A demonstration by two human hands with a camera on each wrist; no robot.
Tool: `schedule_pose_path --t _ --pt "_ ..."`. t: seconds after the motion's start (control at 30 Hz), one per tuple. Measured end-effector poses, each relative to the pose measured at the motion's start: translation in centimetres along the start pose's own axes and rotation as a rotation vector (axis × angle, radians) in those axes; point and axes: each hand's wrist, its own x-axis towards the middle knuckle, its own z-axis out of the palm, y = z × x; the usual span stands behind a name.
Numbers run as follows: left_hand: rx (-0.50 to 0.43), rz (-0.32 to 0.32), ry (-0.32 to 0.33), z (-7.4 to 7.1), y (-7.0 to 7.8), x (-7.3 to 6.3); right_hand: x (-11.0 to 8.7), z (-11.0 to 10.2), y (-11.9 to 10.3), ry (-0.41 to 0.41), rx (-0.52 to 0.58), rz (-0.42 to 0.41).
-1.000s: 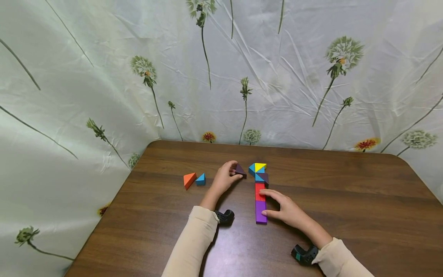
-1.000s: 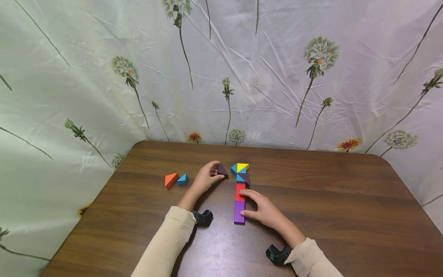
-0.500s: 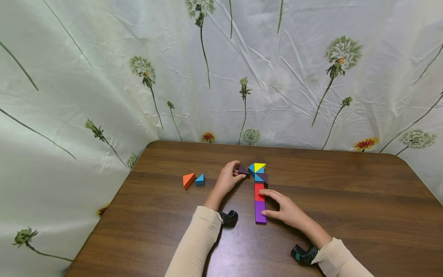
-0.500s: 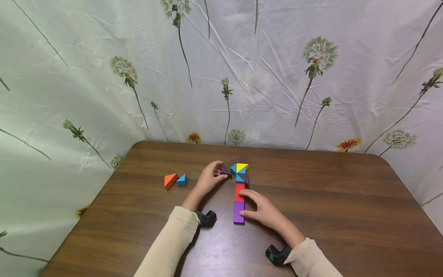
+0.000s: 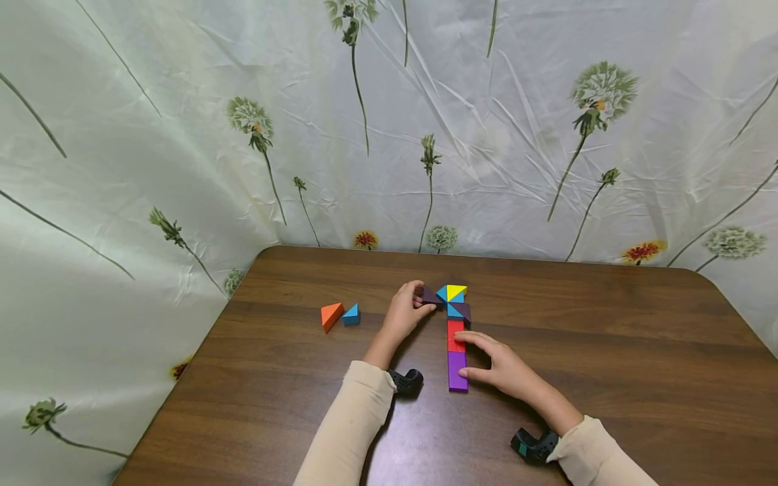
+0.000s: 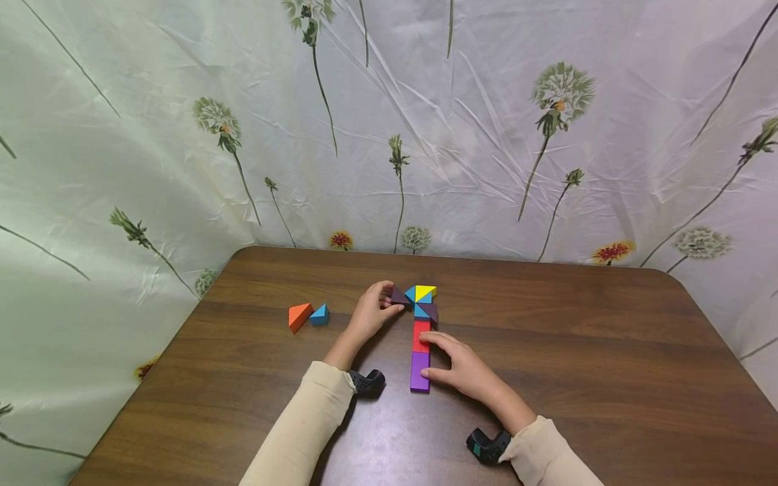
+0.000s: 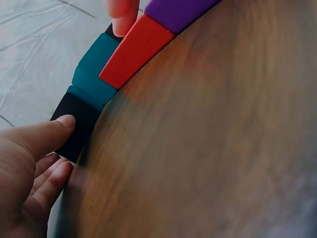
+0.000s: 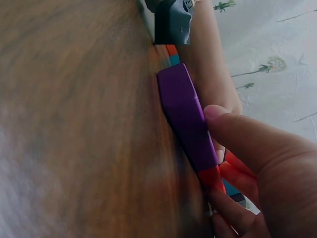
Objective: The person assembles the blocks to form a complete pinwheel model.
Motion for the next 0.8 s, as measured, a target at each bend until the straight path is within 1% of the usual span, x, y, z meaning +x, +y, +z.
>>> schedule_pose_path --t 0.37,0.8 --pt "-0.003 -0.002 0.012 0.27 0.38 -0.05 0.01 -0.03 0.06 -0.004 0.001 0.001" --pt "0.008 -0.011 0.004 0.41 0.53 -0.07 0.02 -0.03 0.09 -0.004 0.001 -0.009"
